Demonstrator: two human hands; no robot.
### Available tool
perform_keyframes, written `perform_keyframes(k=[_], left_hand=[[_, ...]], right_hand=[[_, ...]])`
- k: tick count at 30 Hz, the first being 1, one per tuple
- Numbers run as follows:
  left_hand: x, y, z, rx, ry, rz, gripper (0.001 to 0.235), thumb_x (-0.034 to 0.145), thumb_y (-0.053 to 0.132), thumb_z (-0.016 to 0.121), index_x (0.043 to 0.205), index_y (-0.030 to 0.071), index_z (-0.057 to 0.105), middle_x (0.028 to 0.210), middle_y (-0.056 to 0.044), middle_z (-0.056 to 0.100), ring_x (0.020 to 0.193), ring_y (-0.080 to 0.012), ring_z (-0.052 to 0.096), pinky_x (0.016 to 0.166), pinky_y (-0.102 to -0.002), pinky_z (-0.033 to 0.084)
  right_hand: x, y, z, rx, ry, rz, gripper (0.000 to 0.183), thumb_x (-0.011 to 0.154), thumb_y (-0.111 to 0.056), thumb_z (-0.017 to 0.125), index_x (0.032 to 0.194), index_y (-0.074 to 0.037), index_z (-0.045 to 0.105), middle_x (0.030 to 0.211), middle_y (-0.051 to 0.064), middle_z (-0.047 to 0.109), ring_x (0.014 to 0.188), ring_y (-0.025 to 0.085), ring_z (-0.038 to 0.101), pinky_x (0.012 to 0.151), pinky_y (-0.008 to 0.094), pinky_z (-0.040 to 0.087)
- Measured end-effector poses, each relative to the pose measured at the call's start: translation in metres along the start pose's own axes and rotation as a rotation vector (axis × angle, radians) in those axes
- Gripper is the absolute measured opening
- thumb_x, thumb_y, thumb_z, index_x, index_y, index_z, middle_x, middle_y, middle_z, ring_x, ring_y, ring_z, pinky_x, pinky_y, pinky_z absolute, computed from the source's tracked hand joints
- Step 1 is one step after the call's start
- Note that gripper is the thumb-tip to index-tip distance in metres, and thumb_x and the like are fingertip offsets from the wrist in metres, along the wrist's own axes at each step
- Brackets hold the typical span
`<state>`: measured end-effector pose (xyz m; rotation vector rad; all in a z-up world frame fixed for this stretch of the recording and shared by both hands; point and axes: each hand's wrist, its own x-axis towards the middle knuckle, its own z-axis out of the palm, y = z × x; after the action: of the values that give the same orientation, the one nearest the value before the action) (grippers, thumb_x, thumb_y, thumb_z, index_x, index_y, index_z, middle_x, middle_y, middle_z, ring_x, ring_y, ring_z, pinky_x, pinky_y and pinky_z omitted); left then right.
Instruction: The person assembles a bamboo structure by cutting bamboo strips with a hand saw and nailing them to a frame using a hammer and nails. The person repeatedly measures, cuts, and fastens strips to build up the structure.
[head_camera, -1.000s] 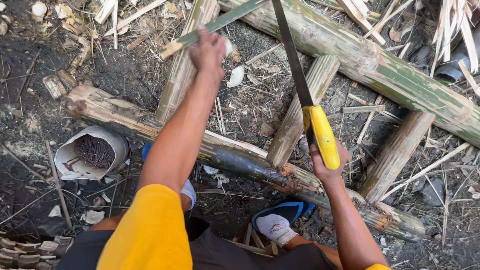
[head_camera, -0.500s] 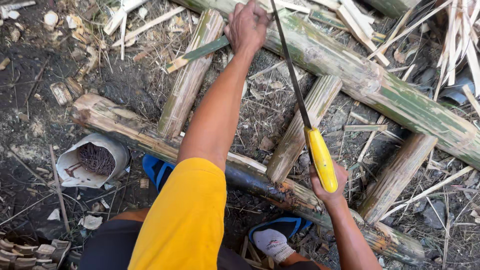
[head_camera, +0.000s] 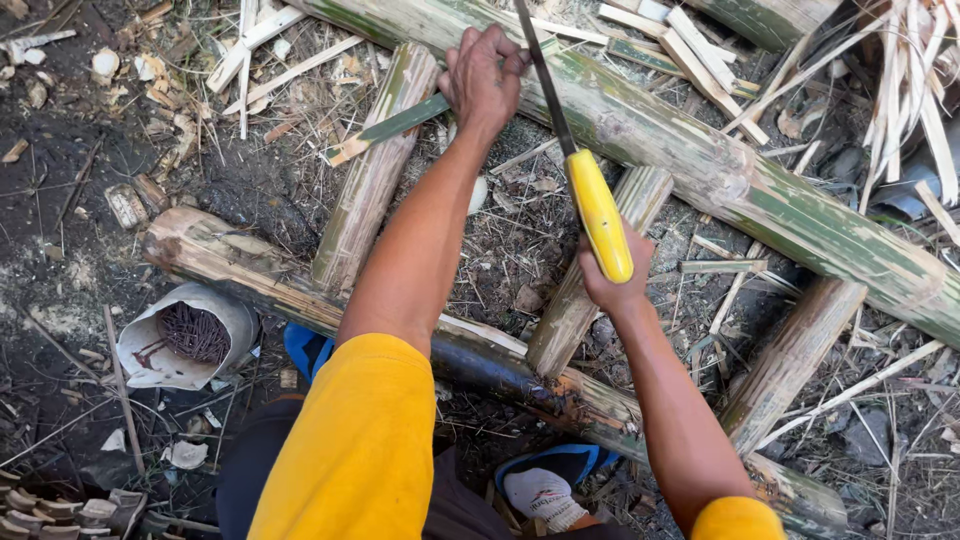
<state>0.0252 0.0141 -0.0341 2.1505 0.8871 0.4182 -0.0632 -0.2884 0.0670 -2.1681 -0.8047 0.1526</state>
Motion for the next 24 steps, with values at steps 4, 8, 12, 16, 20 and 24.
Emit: perform_keyframes(k=[4,8,12,16,20,24], left_hand=[[-0.002,0.007,-0.010,-0.005,-0.007,-0.020,0.013,0.083,0.029,0.079,0.079,0.027,0.067,0.090,0.006,0.057,0.095,-0.0192,0.052,0.081,-0.039,0.031],[-0.004,0.009,-0.012,-0.006,0.000,-0.007,0.016,0.086,0.030,0.079,0.080,0.025,0.065,0.091,0.006,0.057,0.095,-0.0198,0.053,0.083,-0.041,0.032],[-0.009,0.012,-0.015,0.065,-0.005,0.007,0.013,0.085,0.023,0.076,0.083,0.024,0.064,0.095,0.005,0.057,0.099,-0.0213,0.053,0.083,-0.043,0.034],[-0.009,0.018,-0.021,0.021,-0.019,-0.008,0.012,0.085,0.026,0.077,0.082,0.025,0.065,0.095,0.006,0.057,0.099,-0.0213,0.053,0.084,-0.045,0.033],[-0.006,0.018,-0.024,-0.004,-0.006,-0.001,0.012,0.083,0.026,0.078,0.085,0.024,0.067,0.094,0.004,0.057,0.098,-0.0214,0.053,0.083,-0.044,0.032],[-0.009,0.014,-0.017,0.024,0.002,0.021,0.012,0.088,0.026,0.077,0.086,0.023,0.065,0.094,0.004,0.057,0.096,-0.0207,0.053,0.084,-0.042,0.033]], right_hand=[[-0.049,-0.010,-0.030,-0.113,-0.082,0.072,0.018,0.082,-0.016,0.068,0.097,-0.005,0.068,0.079,0.016,0.063,0.065,0.035,0.064,0.060,0.042,0.049],[-0.107,-0.026,-0.073,-0.154,-0.057,-0.023,0.029,0.084,-0.016,0.063,0.108,-0.001,0.070,0.084,0.016,0.066,0.066,0.032,0.065,0.061,0.038,0.051],[-0.030,0.010,-0.017,-0.162,-0.092,0.004,0.012,0.088,-0.018,0.061,0.090,-0.007,0.065,0.073,0.012,0.060,0.060,0.029,0.058,0.059,0.042,0.046],[0.031,-0.001,0.013,0.101,0.018,-0.014,0.010,0.089,-0.014,0.065,0.093,-0.005,0.063,0.081,0.015,0.062,0.068,0.033,0.064,0.064,0.042,0.051],[-0.054,-0.025,-0.044,-0.078,-0.090,0.125,0.017,0.087,-0.014,0.068,0.102,-0.005,0.067,0.081,0.017,0.063,0.069,0.039,0.063,0.062,0.044,0.049],[-0.110,-0.032,-0.072,-0.150,-0.075,0.065,0.023,0.091,-0.021,0.061,0.106,-0.006,0.068,0.077,0.014,0.062,0.060,0.032,0.062,0.055,0.042,0.048]])
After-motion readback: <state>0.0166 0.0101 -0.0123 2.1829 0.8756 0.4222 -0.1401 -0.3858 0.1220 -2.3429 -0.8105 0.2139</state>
